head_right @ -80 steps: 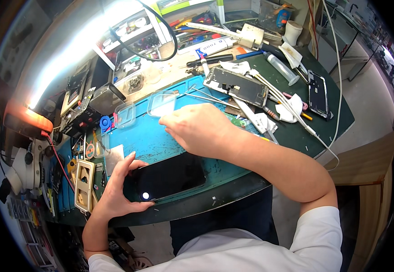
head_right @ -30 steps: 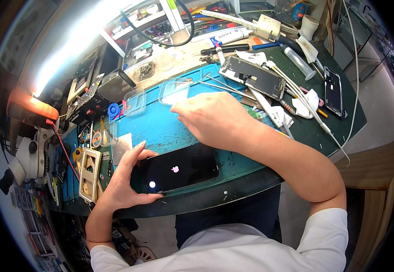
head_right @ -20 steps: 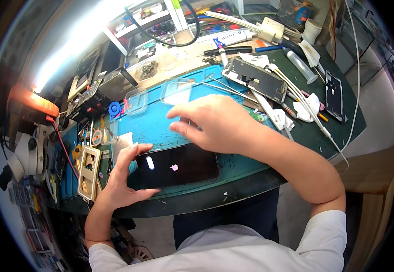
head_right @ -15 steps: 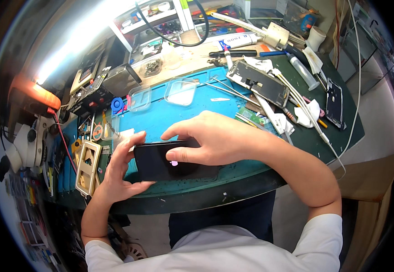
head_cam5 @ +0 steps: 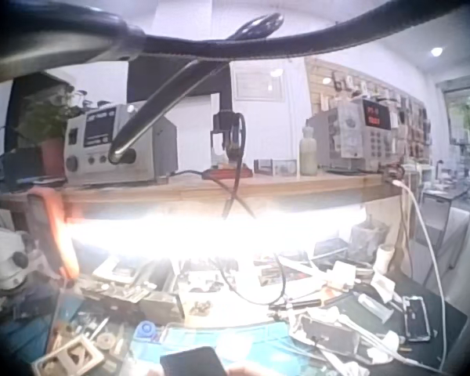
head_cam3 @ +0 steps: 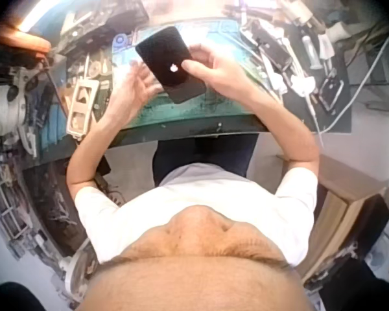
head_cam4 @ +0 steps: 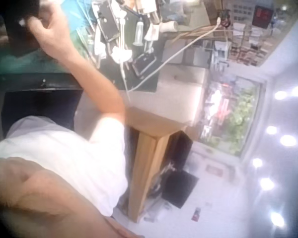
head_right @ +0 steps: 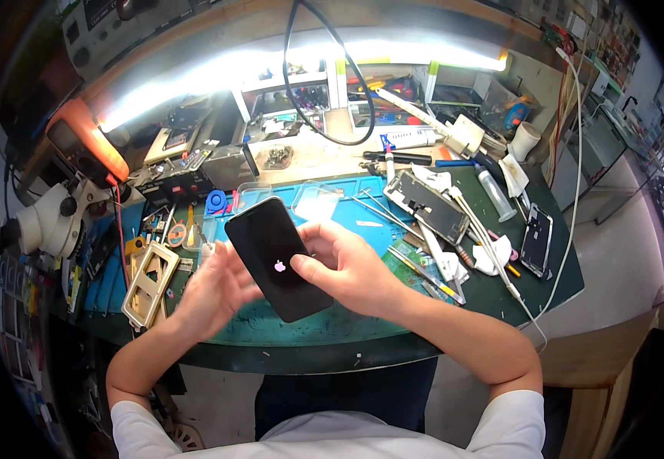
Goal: The person disassembles a smartphone to access the internal components, removes a small part, and then reassembles the device. They test the phone's screen responsiveness and boot sequence multiple times during the process to verify functionality.
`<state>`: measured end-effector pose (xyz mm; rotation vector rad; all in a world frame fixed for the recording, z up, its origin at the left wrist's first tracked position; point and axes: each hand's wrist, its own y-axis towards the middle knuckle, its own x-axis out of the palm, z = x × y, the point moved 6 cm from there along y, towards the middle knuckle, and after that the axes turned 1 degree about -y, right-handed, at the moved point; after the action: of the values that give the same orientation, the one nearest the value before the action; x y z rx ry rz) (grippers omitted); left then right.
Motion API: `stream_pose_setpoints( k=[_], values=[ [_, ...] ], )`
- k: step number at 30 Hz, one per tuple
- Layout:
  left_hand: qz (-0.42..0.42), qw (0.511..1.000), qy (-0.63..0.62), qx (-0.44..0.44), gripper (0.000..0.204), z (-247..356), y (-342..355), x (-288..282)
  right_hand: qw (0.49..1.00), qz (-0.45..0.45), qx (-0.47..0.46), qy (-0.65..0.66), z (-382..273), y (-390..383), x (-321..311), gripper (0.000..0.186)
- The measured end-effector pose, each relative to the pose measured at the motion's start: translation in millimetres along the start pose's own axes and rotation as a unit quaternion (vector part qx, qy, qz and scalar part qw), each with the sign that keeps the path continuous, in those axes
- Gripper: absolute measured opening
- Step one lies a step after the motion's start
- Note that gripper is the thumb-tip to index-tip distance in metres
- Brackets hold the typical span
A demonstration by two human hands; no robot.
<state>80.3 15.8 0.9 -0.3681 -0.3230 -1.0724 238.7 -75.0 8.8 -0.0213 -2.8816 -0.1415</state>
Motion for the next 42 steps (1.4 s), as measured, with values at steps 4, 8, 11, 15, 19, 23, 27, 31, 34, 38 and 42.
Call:
stream_pose_setpoints(
  k=[4, 8, 11, 15, 19, 23, 27, 31, 34, 38, 42],
  values=[
    [-0.083, 0.985, -0.121, -0.089, 0.072, -27, 4, 29, 1.0, 0.024, -0.018, 0.01, 0, -4, 0, 0.03],
    [-0.066, 0.984, -0.142, -0.088, 0.073, -35, 4, 30, 0.999, 0.036, 0.028, 0.024, 6, -5, 1, 0.032],
    [-0.074, 0.977, -0.158, -0.12, 0.075, -32, -1, 33, 0.995, 0.067, 0.07, 0.022, 6, -8, 6, 0.033],
    [-0.095, 0.973, -0.162, -0.132, 0.077, -28, -4, 30, 0.984, 0.09, 0.063, -0.14, 0, -4, 6, 0.035],
    [-0.099, 0.974, -0.171, -0.107, 0.078, -25, -7, 21, 0.98, 0.102, 0.058, -0.159, 1, 5, 9, 0.035],
    [-0.119, 0.961, -0.235, -0.085, 0.082, -27, -8, 11, 0.982, 0.075, 0.058, -0.166, -11, 8, 15, 0.035],
    [-0.078, 0.968, -0.216, -0.104, 0.094, -33, -10, 12, 0.985, 0.06, 0.02, -0.161, -5, 3, 12, 0.035],
    [-0.071, 0.98, -0.15, -0.106, 0.097, -34, -11, 15, 0.986, 0.054, 0.005, -0.16, -1, -3, 12, 0.034],
    [-0.072, 0.98, -0.154, -0.106, 0.099, -38, -11, 11, 0.954, 0.056, -0.017, -0.294, -11, -5, 11, 0.034],
    [-0.072, 0.978, -0.158, -0.114, 0.098, -40, -10, 9, 0.941, 0.064, -0.05, -0.33, -12, -8, 10, 0.04],
    [-0.069, 0.975, -0.173, -0.122, 0.096, -41, -11, 10, 0.915, 0.081, -0.083, -0.387, -13, -8, 7, 0.037]
  ],
)
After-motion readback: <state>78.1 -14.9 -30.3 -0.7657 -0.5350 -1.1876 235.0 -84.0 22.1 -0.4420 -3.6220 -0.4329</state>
